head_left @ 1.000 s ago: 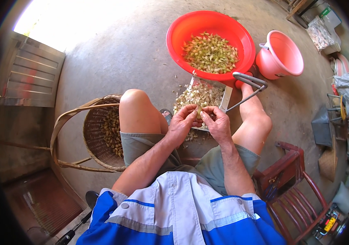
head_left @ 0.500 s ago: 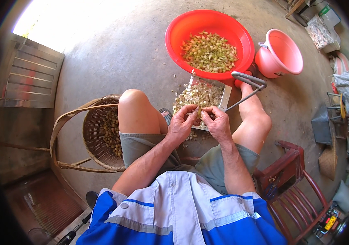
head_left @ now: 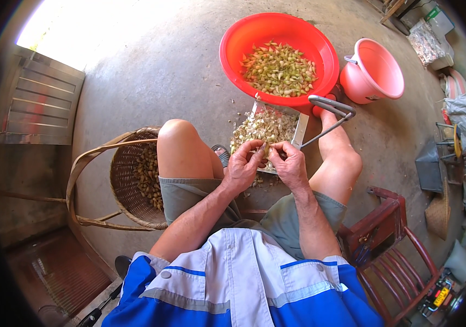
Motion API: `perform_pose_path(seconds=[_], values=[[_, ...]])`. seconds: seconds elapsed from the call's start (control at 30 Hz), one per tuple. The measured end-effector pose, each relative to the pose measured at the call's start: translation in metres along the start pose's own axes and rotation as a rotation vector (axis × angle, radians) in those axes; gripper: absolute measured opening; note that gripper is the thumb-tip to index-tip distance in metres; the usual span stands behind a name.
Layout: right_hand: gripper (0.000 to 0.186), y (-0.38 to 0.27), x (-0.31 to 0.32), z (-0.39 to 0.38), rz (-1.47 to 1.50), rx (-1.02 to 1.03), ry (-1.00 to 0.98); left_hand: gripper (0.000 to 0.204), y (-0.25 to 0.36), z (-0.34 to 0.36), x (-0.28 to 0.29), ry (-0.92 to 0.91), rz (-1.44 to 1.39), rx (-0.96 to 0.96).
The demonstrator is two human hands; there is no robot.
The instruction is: The person uses a small metal tool and then scissors to extract the inner parts of green seeds from a basket, placing them into a metal tray and a red bowl.
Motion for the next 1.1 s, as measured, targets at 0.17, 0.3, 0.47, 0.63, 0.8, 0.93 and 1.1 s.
perform_pose_path(seconds=[0.17,0.3,0.47,0.63,0.8,0.93,1.1], values=[[0.008,-0.009,0.0,0.0,-0.103,0.064,0.033,0.025,0.0,-0.001,0.0,0.009,0.031,-0.014],[0.007,-0.004,0.001,0.0,-0.131,0.076,0.049,0.026,-0.001,-0.002,-0.001,-0.011,0.0,0.037],[0.008,0.003,0.001,0.0,-0.046,0.027,0.066,0.028,-0.001,-0.002,-0.002,-0.036,-0.061,0.103],[0.014,0.016,-0.003,0.0,0.266,-0.118,0.022,0.03,-0.008,0.0,-0.003,-0.078,-0.243,0.143],[0.016,0.019,-0.008,0.0,0.47,-0.248,-0.037,0.03,-0.013,0.002,-0.002,-0.094,-0.061,0.071],[0.011,0.023,-0.009,-0.001,0.568,-0.289,-0.026,0.029,-0.009,0.0,-0.004,-0.101,-0.071,0.048],[0.006,0.025,-0.01,-0.001,0.632,-0.311,-0.021,0.029,-0.004,-0.002,-0.005,-0.098,-0.106,0.052]])
Point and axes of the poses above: each hand's wrist, its own z-axis towards the middle knuckle, its own x-axis out of the back of the hand, y = z × x, the point moved 6 cm from there along z, towards the middle knuckle, and after that the axes turned 4 degrees about x, right-handed, at the moved point
